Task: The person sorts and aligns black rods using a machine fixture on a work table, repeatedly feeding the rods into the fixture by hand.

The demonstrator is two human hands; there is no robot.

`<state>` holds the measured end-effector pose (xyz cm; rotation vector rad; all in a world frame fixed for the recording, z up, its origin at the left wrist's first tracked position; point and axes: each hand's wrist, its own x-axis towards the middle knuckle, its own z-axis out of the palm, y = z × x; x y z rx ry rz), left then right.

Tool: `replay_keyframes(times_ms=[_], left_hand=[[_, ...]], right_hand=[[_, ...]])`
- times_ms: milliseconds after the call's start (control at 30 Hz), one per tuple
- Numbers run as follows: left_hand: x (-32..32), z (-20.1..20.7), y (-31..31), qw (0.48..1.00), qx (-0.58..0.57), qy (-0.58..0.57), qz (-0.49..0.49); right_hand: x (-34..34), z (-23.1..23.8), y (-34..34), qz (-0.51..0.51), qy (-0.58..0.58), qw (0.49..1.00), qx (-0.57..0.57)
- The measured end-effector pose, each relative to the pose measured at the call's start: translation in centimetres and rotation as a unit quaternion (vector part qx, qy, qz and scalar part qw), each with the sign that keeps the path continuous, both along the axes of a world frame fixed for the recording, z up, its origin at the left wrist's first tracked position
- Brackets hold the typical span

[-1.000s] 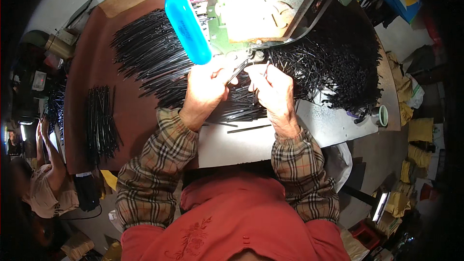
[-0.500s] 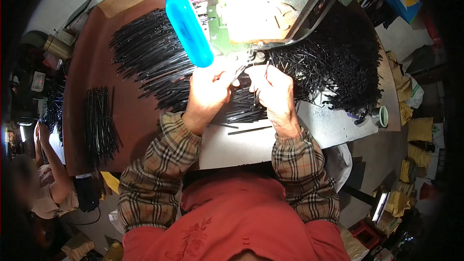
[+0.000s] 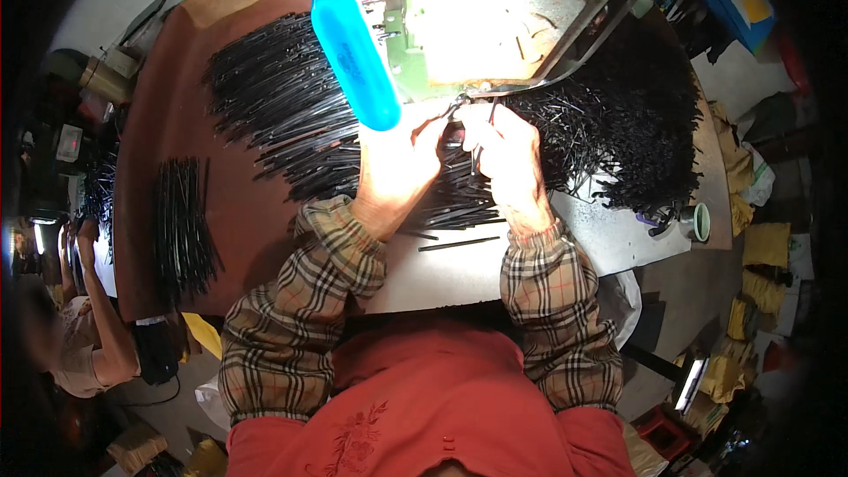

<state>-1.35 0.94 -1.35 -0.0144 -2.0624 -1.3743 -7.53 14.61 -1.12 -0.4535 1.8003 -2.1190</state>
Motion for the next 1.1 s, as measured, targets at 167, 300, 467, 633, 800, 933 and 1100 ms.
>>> replay_keyframes(times_ms=[167, 300, 467, 633, 800, 933, 1100], left_hand=[[0.5, 0.6, 0.1, 0.991, -0.116, -0.049, 0.045], [0.6, 0.7, 0.4, 0.964, -0.255, 0.036, 0.072], [0.9, 1.4, 0.1, 0.932, -0.357, -0.010, 0.068], [0.8, 1.7, 0.1, 0.925, -0.372, -0.035, 0.074], [0.8, 2.6, 0.8, 0.910, -0.400, -0.083, 0.076], [0.9, 1.5, -0.3, 0.921, -0.386, 0.014, 0.045], [2.1, 3.1, -3.2, 0.958, 0.077, -0.251, -0.114]], right_hand=[[0.0, 0.1, 0.4, 0.017, -0.054, 0.997, -0.045], [-0.1, 0.2, 0.1, 0.002, -0.031, 0.999, 0.012], [0.0, 1.6, 0.9, 0.031, -0.017, 0.997, 0.070], [0.3, 1.2, 0.9, 0.039, -0.083, 0.995, 0.025], [0.2, 0.9, 1.2, 0.042, -0.092, 0.995, 0.009], [0.5, 1.1, 0.8, 0.031, -0.046, 0.998, 0.024], [0.4, 0.7, 1.8, 0.036, -0.023, 0.997, -0.062]])
